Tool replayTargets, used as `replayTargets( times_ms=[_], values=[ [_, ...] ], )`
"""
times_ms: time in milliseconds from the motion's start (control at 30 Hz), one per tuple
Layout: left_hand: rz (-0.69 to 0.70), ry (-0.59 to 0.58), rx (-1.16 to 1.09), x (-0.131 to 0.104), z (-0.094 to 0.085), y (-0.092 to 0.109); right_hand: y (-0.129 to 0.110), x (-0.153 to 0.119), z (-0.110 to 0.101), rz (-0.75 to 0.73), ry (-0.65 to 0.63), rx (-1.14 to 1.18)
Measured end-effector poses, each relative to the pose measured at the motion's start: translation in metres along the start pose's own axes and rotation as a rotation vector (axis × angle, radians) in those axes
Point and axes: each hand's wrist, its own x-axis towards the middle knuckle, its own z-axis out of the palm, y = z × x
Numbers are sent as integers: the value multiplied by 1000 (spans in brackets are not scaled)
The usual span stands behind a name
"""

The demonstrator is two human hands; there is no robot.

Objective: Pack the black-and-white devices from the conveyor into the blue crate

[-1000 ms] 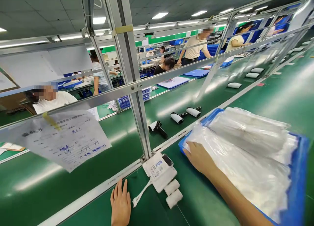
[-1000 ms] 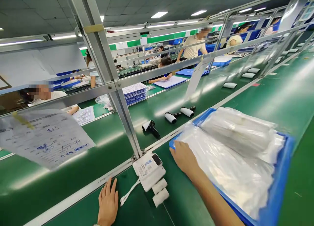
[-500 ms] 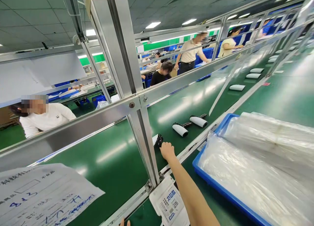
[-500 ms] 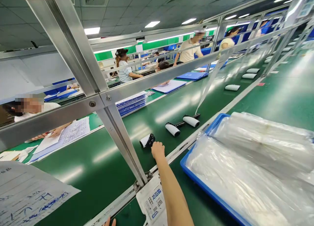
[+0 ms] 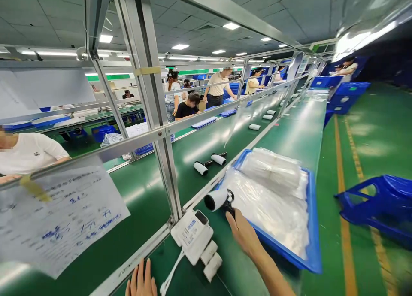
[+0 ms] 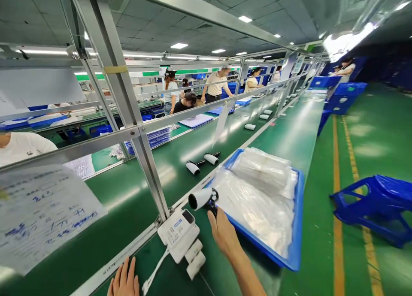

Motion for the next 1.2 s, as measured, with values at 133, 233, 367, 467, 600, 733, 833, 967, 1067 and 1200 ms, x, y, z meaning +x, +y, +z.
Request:
replayTargets(
  times_ms=[133,233,367,467,600,733,833,967,1067,1200],
  values=[
    [29,109,-11,-10,-28,11,22,-141,11,46,106,181],
    [67,111,-111,-13,-52,14,18,-236,35,-27,168,124],
    [125,52,-179,-53,-71,-20,-6,-325,58,-171,199,21],
    [239,21,-129,-125,-77,-77,-30,-362,68,-224,143,-11],
    [364,34,12,-229,-84,-145,-58,-389,82,-274,16,3],
    [340,18,65,-268,-91,-167,-81,-402,99,-253,-145,95],
    [296,-19,43,-266,-97,-161,-95,-407,109,-212,-283,154],
    [278,-63,-24,-262,-104,-157,-106,-414,119,-140,-399,220],
    [275,-92,-61,-263,-105,-158,-109,-420,123,-98,-448,247],
    [271,-130,-89,-263,-106,-161,-109,-429,127,-63,-467,255]
  ],
)
